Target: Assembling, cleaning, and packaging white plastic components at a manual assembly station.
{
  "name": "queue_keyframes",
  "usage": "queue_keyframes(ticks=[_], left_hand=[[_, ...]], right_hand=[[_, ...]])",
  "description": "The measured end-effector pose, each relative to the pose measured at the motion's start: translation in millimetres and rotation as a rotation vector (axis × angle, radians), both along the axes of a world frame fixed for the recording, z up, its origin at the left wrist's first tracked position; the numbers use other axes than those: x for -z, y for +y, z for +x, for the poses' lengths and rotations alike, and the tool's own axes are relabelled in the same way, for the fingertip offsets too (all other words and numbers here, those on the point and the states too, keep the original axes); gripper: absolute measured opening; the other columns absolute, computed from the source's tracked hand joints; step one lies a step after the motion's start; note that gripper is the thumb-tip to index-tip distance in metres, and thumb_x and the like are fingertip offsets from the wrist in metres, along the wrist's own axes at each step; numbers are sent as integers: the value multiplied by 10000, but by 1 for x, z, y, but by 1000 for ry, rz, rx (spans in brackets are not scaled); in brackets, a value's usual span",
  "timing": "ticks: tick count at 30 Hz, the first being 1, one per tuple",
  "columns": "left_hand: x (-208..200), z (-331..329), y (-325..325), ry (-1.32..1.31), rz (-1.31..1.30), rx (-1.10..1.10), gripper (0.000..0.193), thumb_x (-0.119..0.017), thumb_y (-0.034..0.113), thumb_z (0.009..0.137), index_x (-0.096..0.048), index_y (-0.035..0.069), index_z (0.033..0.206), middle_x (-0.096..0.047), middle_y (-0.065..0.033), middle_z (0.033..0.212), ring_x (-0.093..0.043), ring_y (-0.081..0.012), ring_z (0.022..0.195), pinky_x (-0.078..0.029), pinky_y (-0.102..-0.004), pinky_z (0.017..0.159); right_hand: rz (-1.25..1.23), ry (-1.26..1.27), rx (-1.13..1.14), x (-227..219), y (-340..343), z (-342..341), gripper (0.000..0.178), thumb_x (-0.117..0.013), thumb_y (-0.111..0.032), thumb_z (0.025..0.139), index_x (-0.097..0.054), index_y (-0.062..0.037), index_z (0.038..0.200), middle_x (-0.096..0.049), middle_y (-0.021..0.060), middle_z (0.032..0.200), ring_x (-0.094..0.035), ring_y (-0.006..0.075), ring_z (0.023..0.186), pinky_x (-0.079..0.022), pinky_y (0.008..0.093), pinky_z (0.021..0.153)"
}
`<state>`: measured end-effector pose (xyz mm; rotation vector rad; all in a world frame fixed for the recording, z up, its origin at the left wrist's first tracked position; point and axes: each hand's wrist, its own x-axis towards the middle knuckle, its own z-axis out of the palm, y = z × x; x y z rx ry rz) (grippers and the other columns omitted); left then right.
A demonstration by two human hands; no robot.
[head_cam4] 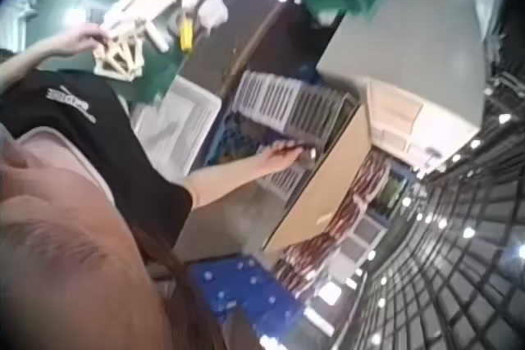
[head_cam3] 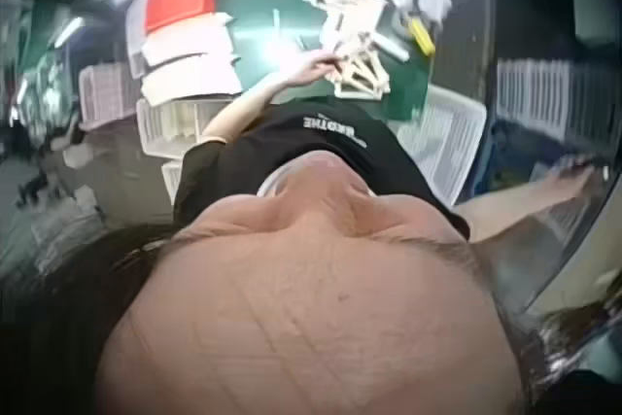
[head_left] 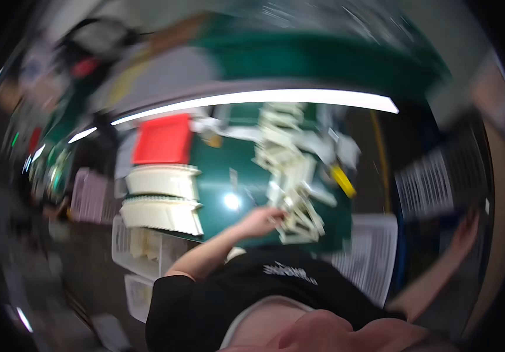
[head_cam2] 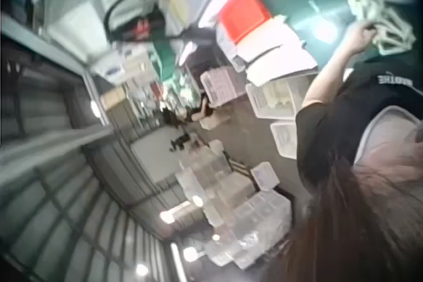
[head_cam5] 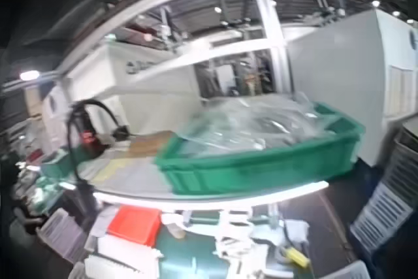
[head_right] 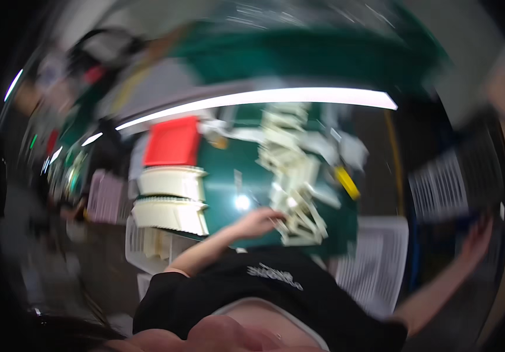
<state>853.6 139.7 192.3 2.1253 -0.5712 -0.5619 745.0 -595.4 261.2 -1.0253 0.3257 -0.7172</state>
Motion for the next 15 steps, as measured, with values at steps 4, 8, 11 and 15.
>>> queue_keyframes(ticks=[4, 8, 11, 15], left_hand=[[-20, 32, -29, 137, -84, 3, 312, -583, 100, 906, -615, 85, 1216, -657, -124, 1095, -635, -250, 1003, -491, -346, 889], [-28, 55, -79, 67, 12, 90, 320, -573, 101, 915, -603, 81, 1233, -665, -110, 1103, -630, -234, 1034, -485, -343, 910], [-63, 57, -103, -197, 60, 221, 326, -637, 83, 841, -632, 98, 1167, -644, -129, 1102, -594, -330, 1058, -474, -410, 925], [-174, 57, -136, -910, -50, 421, 249, -698, 74, 742, -719, 156, 976, -663, -32, 1052, -575, -262, 1080, -475, -423, 910]], right_hand=[[-117, -160, 43, -61, 59, -1, 411, -476, -216, 1022, -396, -15, 1371, -506, 45, 925, -415, 119, 676, -399, 229, 591], [-306, -32, 298, -67, 47, -24, 357, -503, -228, 1012, -496, -8, 1293, -543, 16, 839, -429, 88, 638, -373, 207, 550], [-440, 182, 487, -56, 71, 8, 341, -573, -251, 973, -568, -33, 1235, -536, -14, 776, -429, 51, 609, -327, 192, 511], [-478, 479, 514, -25, 117, 84, 398, -664, -311, 904, -593, -44, 1191, -550, -4, 750, -513, 43, 672, -403, 176, 605]])
